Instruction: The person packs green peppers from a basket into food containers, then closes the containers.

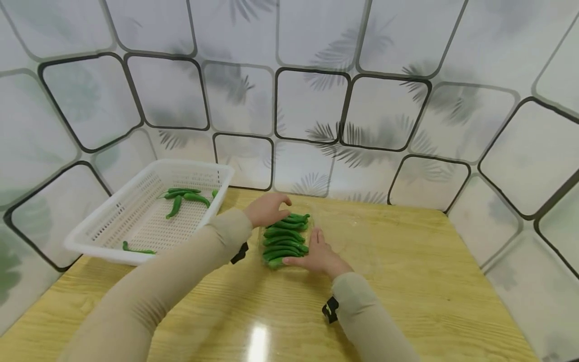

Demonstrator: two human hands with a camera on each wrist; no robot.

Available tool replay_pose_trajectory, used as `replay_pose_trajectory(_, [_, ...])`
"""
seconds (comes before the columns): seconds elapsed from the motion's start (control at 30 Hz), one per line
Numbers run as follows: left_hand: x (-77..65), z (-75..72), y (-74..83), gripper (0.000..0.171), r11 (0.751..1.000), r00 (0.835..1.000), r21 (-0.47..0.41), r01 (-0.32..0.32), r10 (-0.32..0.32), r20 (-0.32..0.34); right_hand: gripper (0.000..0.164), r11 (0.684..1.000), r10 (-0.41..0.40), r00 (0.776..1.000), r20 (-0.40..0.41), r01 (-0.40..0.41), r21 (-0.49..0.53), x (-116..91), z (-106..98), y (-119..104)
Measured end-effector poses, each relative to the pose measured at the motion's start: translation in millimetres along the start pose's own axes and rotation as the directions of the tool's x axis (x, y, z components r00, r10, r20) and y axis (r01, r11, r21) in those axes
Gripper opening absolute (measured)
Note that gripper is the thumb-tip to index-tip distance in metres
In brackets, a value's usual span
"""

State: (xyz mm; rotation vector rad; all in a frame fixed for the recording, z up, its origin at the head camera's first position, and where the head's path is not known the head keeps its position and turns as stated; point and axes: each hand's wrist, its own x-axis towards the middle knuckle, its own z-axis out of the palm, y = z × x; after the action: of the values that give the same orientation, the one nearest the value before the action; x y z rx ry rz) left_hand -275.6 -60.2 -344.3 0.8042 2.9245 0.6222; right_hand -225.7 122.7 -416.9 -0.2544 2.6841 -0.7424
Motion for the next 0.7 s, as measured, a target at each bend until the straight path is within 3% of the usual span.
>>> replay_pose_trajectory(0.1, [-15.0, -24.8, 0.3, 0.035, 1.000, 0.999, 0.000, -0.023, 0.023, 0.024, 0.126, 1.000, 0.004, 1.000, 0.005, -0.004, 0.000, 0, -1, 1])
replay_pose_trajectory(0.23, [-37.6, -51.2, -10.7, 0.035, 1.000, 0.999, 0.029, -0.004, 0.003, 0.052, 0.127, 1.000, 0.011, 1.000, 0.003, -0.011, -0.014, -1, -3, 3])
replay_pose_trajectory(0.57, [-91.6, -94.3, -64.1, 0.035, 0.989, 0.992, 0.091, 0.113, -0.117, 0.038, 0.126, 1.000, 0.005, 1.000, -0.009, -0.005, -0.004, -4, -9, 9])
replay_pose_trajectory(0.7, [-112.3, -100.7, -94.4, 0.037, 0.977, 0.979, 0.155, 0.148, -0.167, 0.120, 0.127, 1.000, 0.005, 1.000, -0.012, -0.005, 0.007, -5, -11, 11])
